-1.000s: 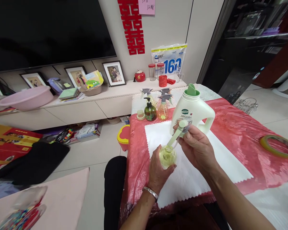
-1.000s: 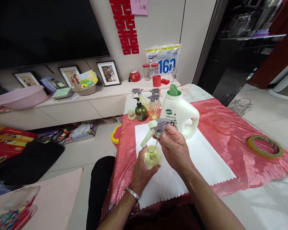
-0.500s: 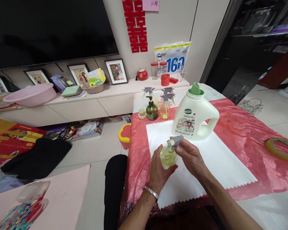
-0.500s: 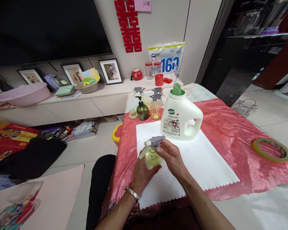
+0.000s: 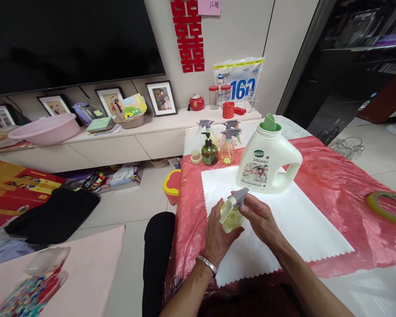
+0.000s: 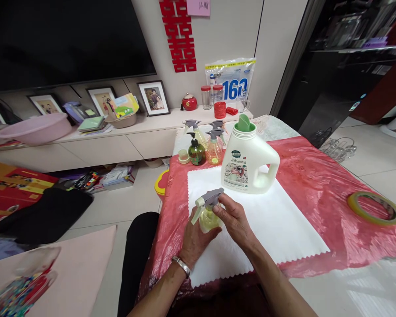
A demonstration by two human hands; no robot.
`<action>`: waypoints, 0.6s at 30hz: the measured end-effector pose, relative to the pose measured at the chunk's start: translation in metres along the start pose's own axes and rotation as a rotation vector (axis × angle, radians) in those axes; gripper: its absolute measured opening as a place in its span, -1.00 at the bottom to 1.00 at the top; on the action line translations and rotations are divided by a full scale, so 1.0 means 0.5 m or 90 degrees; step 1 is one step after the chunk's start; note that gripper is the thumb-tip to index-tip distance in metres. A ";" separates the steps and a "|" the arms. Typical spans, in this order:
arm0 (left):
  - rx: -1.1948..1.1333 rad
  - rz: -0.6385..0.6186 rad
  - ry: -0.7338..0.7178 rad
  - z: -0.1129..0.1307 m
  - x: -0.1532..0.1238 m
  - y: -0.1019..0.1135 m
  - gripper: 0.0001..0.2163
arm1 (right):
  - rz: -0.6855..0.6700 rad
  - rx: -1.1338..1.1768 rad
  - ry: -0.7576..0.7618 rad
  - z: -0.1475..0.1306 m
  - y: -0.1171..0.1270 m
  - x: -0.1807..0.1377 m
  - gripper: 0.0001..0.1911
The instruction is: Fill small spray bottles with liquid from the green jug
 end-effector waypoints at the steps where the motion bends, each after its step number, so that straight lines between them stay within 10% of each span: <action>1: 0.010 0.004 -0.009 0.001 -0.001 0.000 -0.20 | -0.002 -0.004 0.003 0.000 0.000 -0.001 -0.74; 18: 0.051 -0.015 -0.008 0.003 0.002 -0.002 -0.18 | -0.013 -0.058 0.067 -0.023 0.005 0.012 -0.76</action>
Point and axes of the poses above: each hand's wrist, its own x-axis towards the middle knuckle, its own y-axis out of the back of the hand, z = x × y, the point moved 3 cm from there along x, towards the middle knuckle, and after that the axes turned 11 degrees about x, right-handed, at the moved point
